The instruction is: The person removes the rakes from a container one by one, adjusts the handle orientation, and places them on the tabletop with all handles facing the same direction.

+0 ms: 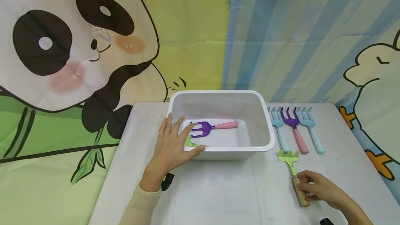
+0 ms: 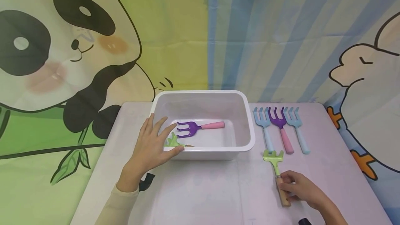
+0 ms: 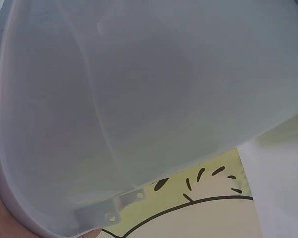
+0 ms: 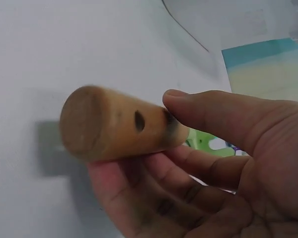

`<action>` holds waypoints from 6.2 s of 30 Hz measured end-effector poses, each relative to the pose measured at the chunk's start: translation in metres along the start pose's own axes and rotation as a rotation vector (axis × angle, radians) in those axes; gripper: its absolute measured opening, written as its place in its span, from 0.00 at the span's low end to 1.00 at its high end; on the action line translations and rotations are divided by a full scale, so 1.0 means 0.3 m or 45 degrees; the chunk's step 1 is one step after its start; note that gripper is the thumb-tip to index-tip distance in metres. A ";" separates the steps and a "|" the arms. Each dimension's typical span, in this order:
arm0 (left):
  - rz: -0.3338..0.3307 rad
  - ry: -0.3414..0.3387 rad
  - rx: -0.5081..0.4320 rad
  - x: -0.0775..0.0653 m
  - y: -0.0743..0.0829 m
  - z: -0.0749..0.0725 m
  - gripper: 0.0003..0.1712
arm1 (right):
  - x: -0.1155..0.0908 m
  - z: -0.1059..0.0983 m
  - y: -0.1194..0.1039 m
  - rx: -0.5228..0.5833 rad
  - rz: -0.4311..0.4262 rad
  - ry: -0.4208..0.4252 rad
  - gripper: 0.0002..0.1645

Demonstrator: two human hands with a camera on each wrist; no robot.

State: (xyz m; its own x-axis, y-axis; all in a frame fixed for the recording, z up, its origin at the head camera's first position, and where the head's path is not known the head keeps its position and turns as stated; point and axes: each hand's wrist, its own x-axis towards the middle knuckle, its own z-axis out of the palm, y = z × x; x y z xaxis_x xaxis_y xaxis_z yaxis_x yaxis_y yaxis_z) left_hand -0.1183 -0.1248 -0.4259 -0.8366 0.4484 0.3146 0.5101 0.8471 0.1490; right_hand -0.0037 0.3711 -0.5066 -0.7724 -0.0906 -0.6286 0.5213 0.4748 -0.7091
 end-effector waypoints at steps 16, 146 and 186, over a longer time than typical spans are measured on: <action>-0.008 -0.015 -0.003 -0.001 0.001 -0.001 0.52 | -0.089 -0.166 -0.346 -0.345 -0.339 0.056 0.25; -0.003 0.008 0.026 0.005 -0.009 0.001 0.55 | 0.435 0.186 -1.066 -0.371 -0.169 -0.910 0.23; -0.013 -0.011 -0.011 0.000 0.005 -0.007 0.54 | -0.009 -0.265 -0.608 0.014 -0.604 -0.747 0.21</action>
State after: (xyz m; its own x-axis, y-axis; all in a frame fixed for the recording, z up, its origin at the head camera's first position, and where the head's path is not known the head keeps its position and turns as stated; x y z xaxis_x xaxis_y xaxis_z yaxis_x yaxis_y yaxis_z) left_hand -0.1172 -0.1242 -0.4237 -0.8435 0.4422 0.3048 0.5031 0.8493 0.1601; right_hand -0.1255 0.3543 -0.3501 -0.5967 -0.7360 -0.3198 0.1866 0.2604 -0.9473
